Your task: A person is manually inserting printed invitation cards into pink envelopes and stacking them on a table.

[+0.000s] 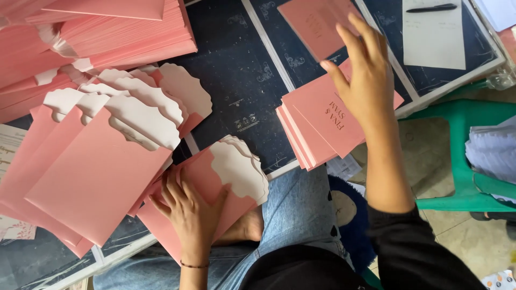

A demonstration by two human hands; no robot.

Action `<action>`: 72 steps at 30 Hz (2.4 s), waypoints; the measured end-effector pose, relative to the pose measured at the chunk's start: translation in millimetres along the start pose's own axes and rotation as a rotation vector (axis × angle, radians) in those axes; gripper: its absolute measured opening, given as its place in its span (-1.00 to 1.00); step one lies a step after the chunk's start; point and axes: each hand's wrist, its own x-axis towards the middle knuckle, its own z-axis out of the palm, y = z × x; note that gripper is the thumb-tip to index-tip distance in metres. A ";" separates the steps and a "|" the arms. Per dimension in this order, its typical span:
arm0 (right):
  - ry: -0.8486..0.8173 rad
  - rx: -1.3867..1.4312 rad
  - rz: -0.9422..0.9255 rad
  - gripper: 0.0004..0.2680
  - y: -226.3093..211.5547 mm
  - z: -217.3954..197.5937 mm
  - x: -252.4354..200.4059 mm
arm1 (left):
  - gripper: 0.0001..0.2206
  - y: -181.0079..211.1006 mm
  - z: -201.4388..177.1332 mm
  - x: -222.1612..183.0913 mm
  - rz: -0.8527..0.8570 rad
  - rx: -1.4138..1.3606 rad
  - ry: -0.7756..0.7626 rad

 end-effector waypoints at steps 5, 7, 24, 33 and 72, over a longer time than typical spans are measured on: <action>-0.130 -0.042 0.206 -0.64 -13.8 -15.3 -58.8 | 0.01 -3.7 1.4 1.7 0.021 0.053 0.025; -0.359 -0.076 0.383 -0.44 -18.1 -15.8 -82.1 | -0.08 -7.1 1.0 3.1 -0.007 0.055 -0.006; -0.553 -0.373 0.199 -0.46 -48.5 -1.8 -114.8 | 0.04 -18.8 37.3 8.0 0.143 0.287 0.134; -0.001 -0.155 0.376 -0.54 -44.5 -91.7 -100.0 | -0.24 -0.8 -28.2 39.5 0.199 0.029 0.219; -0.248 0.866 0.361 -0.53 -195.3 -8.9 -74.7 | -0.20 -3.6 -79.8 43.1 0.186 -0.329 0.365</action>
